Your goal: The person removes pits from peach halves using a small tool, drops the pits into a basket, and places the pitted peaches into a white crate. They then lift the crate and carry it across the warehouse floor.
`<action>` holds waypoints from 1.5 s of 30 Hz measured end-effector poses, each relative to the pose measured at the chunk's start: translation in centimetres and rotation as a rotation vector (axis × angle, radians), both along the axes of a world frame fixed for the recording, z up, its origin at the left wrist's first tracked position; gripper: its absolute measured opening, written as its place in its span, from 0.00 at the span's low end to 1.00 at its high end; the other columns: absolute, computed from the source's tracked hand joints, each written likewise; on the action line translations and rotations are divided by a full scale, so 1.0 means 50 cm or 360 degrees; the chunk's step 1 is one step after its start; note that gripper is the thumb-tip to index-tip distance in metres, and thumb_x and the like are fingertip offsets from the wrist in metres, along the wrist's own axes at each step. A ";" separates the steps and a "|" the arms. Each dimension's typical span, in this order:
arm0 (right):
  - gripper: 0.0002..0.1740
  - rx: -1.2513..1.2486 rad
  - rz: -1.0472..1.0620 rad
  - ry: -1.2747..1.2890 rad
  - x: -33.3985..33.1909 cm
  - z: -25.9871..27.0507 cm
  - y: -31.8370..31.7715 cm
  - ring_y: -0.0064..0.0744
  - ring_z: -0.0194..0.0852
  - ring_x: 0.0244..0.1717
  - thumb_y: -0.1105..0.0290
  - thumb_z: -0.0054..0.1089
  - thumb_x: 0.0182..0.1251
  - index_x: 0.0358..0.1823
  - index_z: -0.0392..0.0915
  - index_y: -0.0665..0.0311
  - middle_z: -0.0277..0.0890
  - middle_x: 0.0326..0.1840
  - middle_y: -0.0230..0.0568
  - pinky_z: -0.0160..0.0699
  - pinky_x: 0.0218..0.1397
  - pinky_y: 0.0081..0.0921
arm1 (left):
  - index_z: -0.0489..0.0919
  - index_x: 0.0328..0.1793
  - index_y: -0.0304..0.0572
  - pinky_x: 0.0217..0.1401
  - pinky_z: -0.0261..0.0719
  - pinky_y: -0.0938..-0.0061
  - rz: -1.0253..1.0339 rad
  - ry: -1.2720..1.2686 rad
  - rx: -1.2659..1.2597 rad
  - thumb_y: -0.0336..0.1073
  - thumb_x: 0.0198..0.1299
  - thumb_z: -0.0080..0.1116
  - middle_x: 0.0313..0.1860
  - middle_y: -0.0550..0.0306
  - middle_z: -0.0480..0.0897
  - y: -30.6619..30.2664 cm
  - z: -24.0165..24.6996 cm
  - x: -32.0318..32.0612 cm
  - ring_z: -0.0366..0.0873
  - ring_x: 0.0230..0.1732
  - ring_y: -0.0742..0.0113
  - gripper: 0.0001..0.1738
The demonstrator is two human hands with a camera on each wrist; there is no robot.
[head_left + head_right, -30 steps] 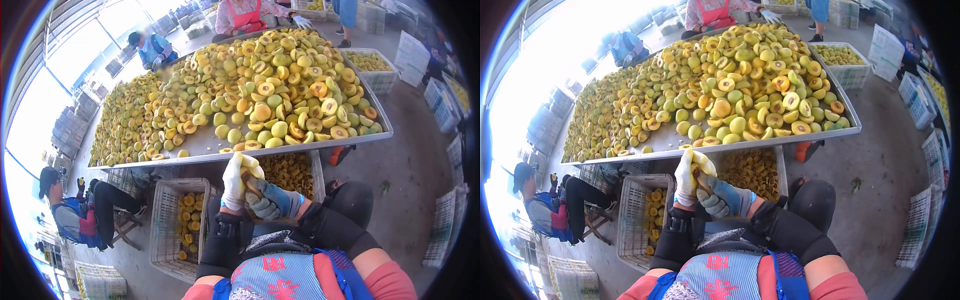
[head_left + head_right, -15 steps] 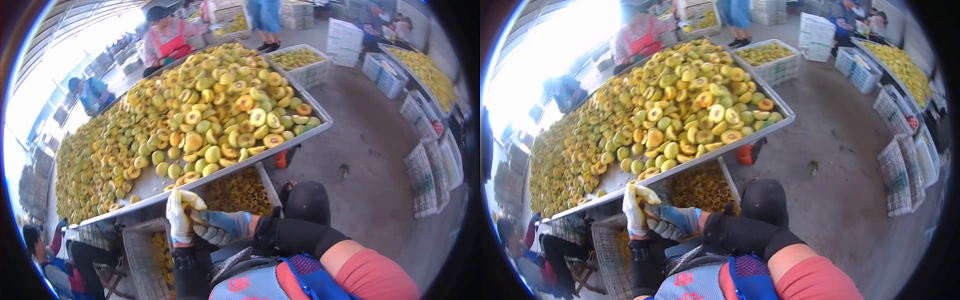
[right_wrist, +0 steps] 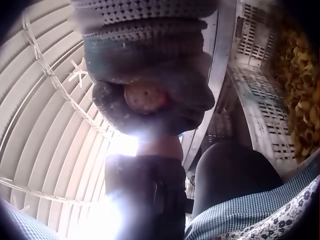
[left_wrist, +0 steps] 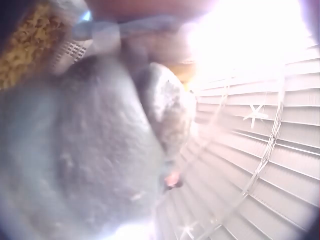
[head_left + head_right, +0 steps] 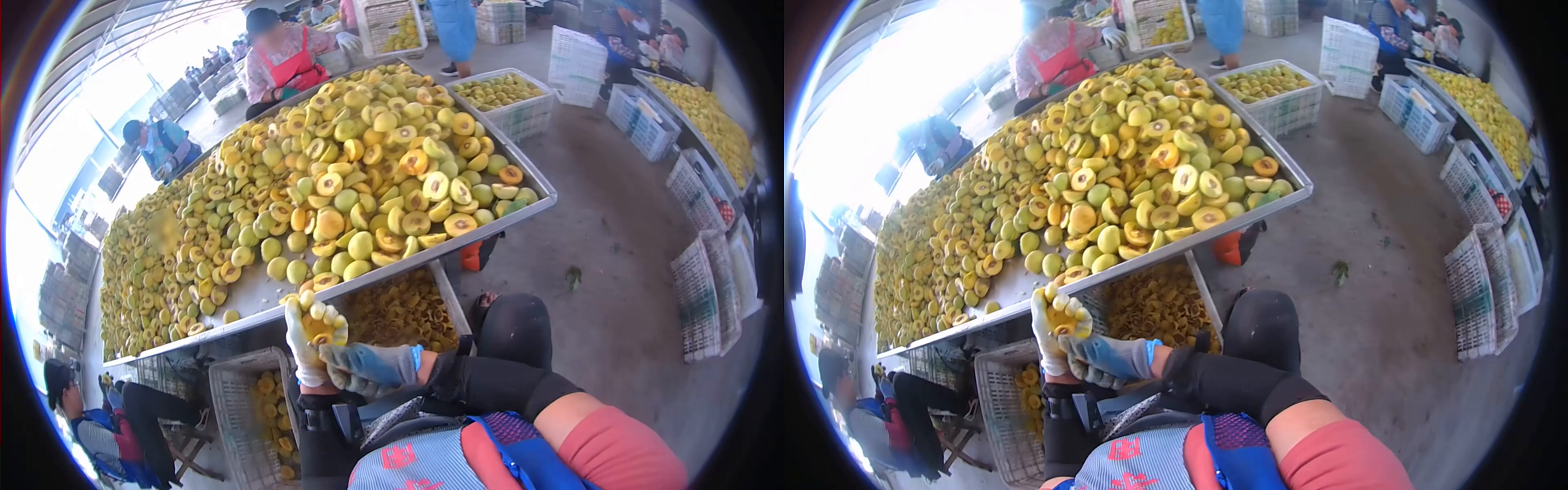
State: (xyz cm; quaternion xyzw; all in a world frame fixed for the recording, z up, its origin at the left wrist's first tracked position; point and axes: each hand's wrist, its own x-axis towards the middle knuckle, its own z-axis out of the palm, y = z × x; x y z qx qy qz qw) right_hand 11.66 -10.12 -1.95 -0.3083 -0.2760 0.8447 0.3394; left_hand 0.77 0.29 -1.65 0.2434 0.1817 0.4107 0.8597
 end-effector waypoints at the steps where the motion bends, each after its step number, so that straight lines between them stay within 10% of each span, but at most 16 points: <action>1: 0.31 0.0056 -0.0028 -0.0111 -0.002 0.003 -0.010 0.13 0.47 0.11 0.28 0.47 0.71 0.31 0.75 0.48 0.58 0.16 0.15 0.45 0.13 0.19 | 0.77 0.47 0.52 0.35 0.76 0.71 0.0079 0.0033 -0.0032 0.55 0.77 0.47 0.29 0.68 0.74 0.006 -0.001 -0.009 0.73 0.31 0.69 0.18; 5: 0.33 0.0262 -0.0332 -0.0585 0.021 -0.068 -0.011 0.19 0.60 0.15 0.29 0.44 0.72 0.35 0.76 0.52 0.67 0.19 0.24 0.59 0.17 0.22 | 0.82 0.49 0.43 0.34 0.79 0.69 0.0630 0.0950 0.0437 0.48 0.73 0.56 0.31 0.63 0.80 0.027 0.022 -0.121 0.77 0.30 0.67 0.16; 6: 0.32 0.0029 -0.0343 -0.0617 0.022 -0.079 -0.005 0.20 0.62 0.17 0.30 0.45 0.73 0.37 0.78 0.53 0.68 0.20 0.25 0.61 0.18 0.22 | 0.84 0.50 0.41 0.33 0.79 0.71 0.0634 0.1412 0.0345 0.45 0.71 0.58 0.35 0.59 0.84 0.060 0.022 -0.174 0.80 0.30 0.68 0.15; 9: 0.27 -0.0161 -0.0472 -0.0677 0.015 -0.074 -0.008 0.20 0.64 0.20 0.36 0.46 0.76 0.39 0.78 0.51 0.69 0.23 0.23 0.63 0.21 0.23 | 0.83 0.54 0.33 0.52 0.81 0.59 0.1269 0.3371 0.1735 0.42 0.58 0.64 0.48 0.43 0.86 0.118 -0.053 -0.322 0.84 0.47 0.49 0.22; 12: 0.20 -0.0462 -0.0607 0.0396 0.015 -0.215 0.040 0.22 0.65 0.20 0.45 0.45 0.80 0.38 0.77 0.50 0.70 0.23 0.23 0.63 0.22 0.24 | 0.86 0.45 0.41 0.62 0.78 0.58 0.1267 0.3268 0.2039 0.42 0.53 0.64 0.48 0.48 0.86 0.159 0.034 -0.240 0.80 0.57 0.48 0.17; 15: 0.14 0.0327 -0.0829 -0.0823 0.016 -0.152 0.056 0.20 0.67 0.23 0.55 0.52 0.78 0.39 0.79 0.55 0.69 0.22 0.24 0.66 0.25 0.25 | 0.80 0.62 0.44 0.67 0.75 0.58 0.0825 0.2901 0.2600 0.38 0.55 0.62 0.64 0.44 0.80 0.296 0.004 -0.153 0.75 0.66 0.48 0.26; 19: 0.14 0.0372 -0.0888 -0.0908 0.007 -0.076 0.072 0.16 0.58 0.12 0.59 0.56 0.77 0.32 0.70 0.55 0.64 0.19 0.22 0.59 0.16 0.21 | 0.76 0.69 0.59 0.80 0.62 0.54 -0.0141 0.2928 0.1724 0.41 0.63 0.54 0.84 0.48 0.57 0.387 -0.057 -0.022 0.55 0.82 0.41 0.26; 23: 0.13 0.0478 -0.0923 -0.0958 0.006 -0.060 0.081 0.20 0.66 0.18 0.60 0.58 0.76 0.35 0.73 0.59 0.68 0.21 0.26 0.66 0.21 0.22 | 0.80 0.62 0.57 0.74 0.69 0.53 -0.0190 0.2959 0.1664 0.39 0.61 0.57 0.77 0.48 0.67 0.362 0.008 -0.019 0.66 0.75 0.41 0.22; 26: 0.14 0.0751 -0.1043 -0.1183 0.002 -0.108 0.072 0.33 0.78 0.29 0.60 0.59 0.75 0.43 0.77 0.65 0.78 0.27 0.40 0.76 0.33 0.29 | 0.87 0.49 0.55 0.59 0.82 0.53 0.0151 0.3115 0.1832 0.38 0.56 0.62 0.54 0.48 0.85 0.360 -0.010 -0.049 0.82 0.58 0.41 0.14; 28: 0.16 0.0900 -0.1142 -0.1376 -0.001 -0.103 0.077 0.47 0.86 0.39 0.59 0.61 0.74 0.48 0.79 0.66 0.83 0.35 0.55 0.80 0.41 0.37 | 0.86 0.46 0.51 0.49 0.84 0.60 0.0663 0.2453 0.1789 0.38 0.58 0.65 0.41 0.54 0.88 0.373 -0.059 -0.090 0.87 0.44 0.50 0.10; 29: 0.16 0.1041 -0.1253 -0.1348 -0.003 -0.084 0.076 0.49 0.87 0.39 0.59 0.63 0.73 0.47 0.79 0.66 0.83 0.35 0.54 0.79 0.40 0.36 | 0.83 0.49 0.47 0.42 0.82 0.71 0.0576 0.1698 0.1004 0.39 0.63 0.66 0.37 0.60 0.86 0.330 -0.018 -0.078 0.84 0.39 0.67 0.11; 30: 0.15 0.1049 -0.1162 -0.1395 0.004 -0.036 0.070 0.46 0.87 0.37 0.60 0.64 0.73 0.48 0.79 0.66 0.83 0.34 0.54 0.80 0.39 0.35 | 0.82 0.55 0.43 0.37 0.78 0.81 0.0627 0.1492 0.0921 0.39 0.67 0.64 0.37 0.65 0.83 0.313 0.003 -0.075 0.78 0.37 0.79 0.13; 35: 0.17 0.1123 -0.1327 -0.0923 -0.005 -0.025 0.087 0.30 0.80 0.34 0.59 0.56 0.78 0.49 0.80 0.69 0.83 0.33 0.54 0.78 0.40 0.33 | 0.78 0.65 0.39 0.42 0.85 0.75 0.0308 0.1013 0.0699 0.59 0.79 0.34 0.45 0.50 0.86 0.092 0.078 -0.029 0.85 0.42 0.63 0.34; 45: 0.23 0.0990 -0.1147 -0.0945 -0.001 -0.015 0.070 0.26 0.74 0.36 0.52 0.53 0.80 0.49 0.80 0.69 0.84 0.34 0.48 0.78 0.44 0.33 | 0.82 0.55 0.30 0.42 0.82 0.74 0.0543 0.0893 0.0825 0.54 0.80 0.35 0.42 0.48 0.86 0.007 0.058 0.025 0.84 0.38 0.63 0.33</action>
